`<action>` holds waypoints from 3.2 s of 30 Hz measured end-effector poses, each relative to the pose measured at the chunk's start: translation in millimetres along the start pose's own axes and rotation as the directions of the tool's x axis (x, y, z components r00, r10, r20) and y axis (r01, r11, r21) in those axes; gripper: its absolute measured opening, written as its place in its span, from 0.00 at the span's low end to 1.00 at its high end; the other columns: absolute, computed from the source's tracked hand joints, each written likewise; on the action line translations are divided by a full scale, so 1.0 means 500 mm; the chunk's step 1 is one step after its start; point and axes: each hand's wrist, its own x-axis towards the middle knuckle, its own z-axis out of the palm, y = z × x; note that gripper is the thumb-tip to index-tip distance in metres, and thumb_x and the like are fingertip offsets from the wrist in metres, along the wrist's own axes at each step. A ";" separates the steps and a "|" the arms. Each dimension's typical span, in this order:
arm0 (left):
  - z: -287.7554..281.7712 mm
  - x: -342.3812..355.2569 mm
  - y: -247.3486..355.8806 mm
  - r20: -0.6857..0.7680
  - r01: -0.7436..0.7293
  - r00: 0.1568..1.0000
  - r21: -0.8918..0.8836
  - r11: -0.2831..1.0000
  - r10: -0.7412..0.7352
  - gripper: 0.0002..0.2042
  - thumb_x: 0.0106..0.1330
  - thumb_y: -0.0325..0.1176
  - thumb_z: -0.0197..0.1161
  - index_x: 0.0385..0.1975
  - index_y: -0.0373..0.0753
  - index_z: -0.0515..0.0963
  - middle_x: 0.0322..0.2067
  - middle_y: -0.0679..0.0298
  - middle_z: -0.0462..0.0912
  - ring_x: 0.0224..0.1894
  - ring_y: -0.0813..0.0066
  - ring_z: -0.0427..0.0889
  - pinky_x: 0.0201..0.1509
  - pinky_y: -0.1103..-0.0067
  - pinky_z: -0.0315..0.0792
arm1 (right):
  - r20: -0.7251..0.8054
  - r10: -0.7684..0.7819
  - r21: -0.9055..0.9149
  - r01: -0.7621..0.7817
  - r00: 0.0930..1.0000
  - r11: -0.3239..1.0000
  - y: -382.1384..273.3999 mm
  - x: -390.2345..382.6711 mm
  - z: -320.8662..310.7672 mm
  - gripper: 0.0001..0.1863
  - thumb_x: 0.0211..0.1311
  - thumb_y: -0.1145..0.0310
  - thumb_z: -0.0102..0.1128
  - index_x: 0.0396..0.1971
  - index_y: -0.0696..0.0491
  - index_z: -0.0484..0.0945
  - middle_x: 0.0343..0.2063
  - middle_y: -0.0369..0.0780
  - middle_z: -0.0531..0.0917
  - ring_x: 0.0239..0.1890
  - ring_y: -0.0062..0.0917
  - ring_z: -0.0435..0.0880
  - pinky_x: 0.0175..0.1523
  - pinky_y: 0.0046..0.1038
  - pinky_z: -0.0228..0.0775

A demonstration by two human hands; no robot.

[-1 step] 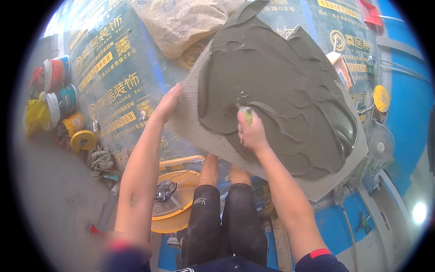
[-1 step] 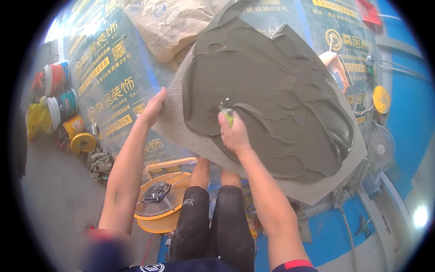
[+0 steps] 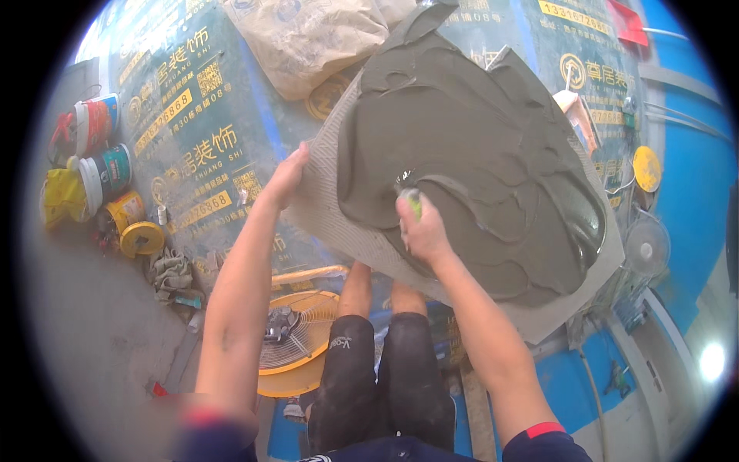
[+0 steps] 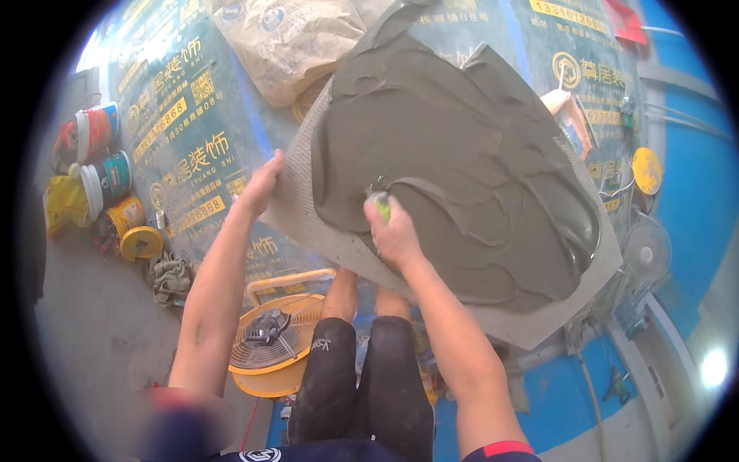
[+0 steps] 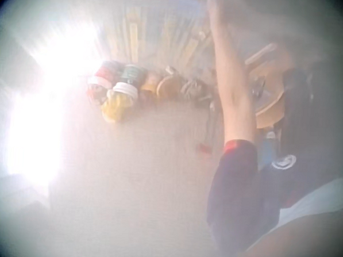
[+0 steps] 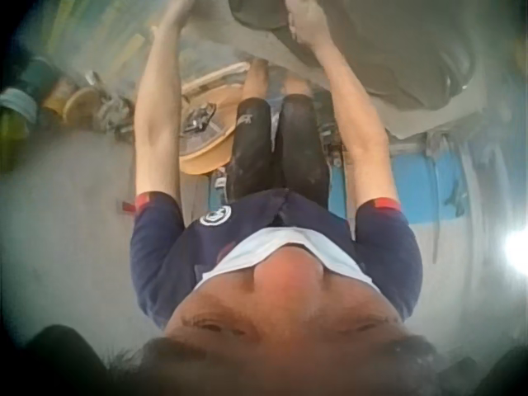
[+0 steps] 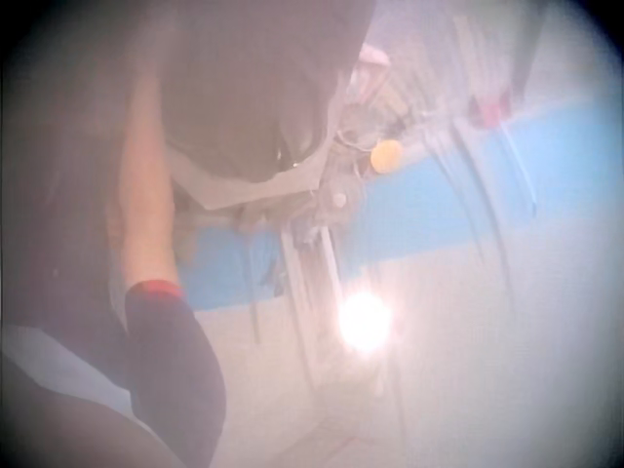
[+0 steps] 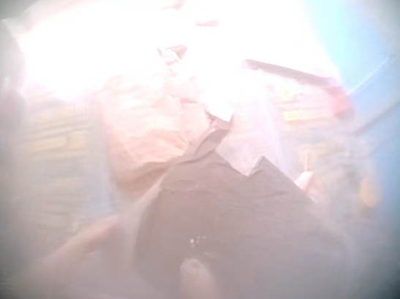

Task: The person picks up a large rectangular tile and applies several dollops of mortar onto its underside using a trowel, then spreads the mortar across the surface.

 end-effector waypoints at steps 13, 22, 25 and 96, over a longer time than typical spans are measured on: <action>-0.036 0.024 -0.024 0.131 0.037 0.991 -0.151 0.988 -0.017 0.30 0.74 0.55 0.34 0.52 0.35 0.75 0.53 0.56 0.75 0.58 0.67 0.69 0.65 0.72 0.56 | -0.242 0.001 -0.244 -0.061 0.970 0.968 -0.105 0.055 -0.117 0.21 0.64 0.48 0.55 0.29 0.53 0.69 0.15 0.39 0.76 0.15 0.29 0.77 0.20 0.30 0.68; -0.077 0.035 -0.105 0.017 0.029 1.000 -0.164 0.986 -0.027 0.31 0.73 0.54 0.36 0.43 0.31 0.79 0.40 0.57 0.82 0.45 0.67 0.78 0.55 0.71 0.66 | 0.271 -0.127 -0.776 0.294 0.954 0.558 -0.147 -0.005 -0.016 0.23 0.64 0.49 0.53 0.37 0.57 0.70 0.23 0.52 0.81 0.30 0.50 0.80 0.34 0.46 0.70; -0.052 0.017 -0.101 -0.054 -0.081 0.996 -0.207 0.975 0.071 0.31 0.73 0.54 0.37 0.39 0.31 0.81 0.39 0.56 0.83 0.45 0.68 0.78 0.54 0.73 0.66 | 0.232 -0.153 -0.826 0.277 0.961 0.490 -0.217 0.128 -0.055 0.23 0.63 0.49 0.54 0.39 0.56 0.72 0.28 0.55 0.81 0.34 0.54 0.80 0.37 0.47 0.71; 0.075 -0.185 -0.305 -0.306 0.103 0.936 -0.232 0.967 -0.174 0.46 0.64 0.65 0.48 0.70 0.39 0.38 0.68 0.43 0.47 0.65 0.43 0.61 0.67 0.59 0.57 | -0.671 -0.028 -0.138 -0.087 0.741 0.987 0.146 -0.111 -0.505 0.29 0.65 0.44 0.46 0.38 0.61 0.71 0.28 0.57 0.80 0.34 0.51 0.81 0.39 0.46 0.73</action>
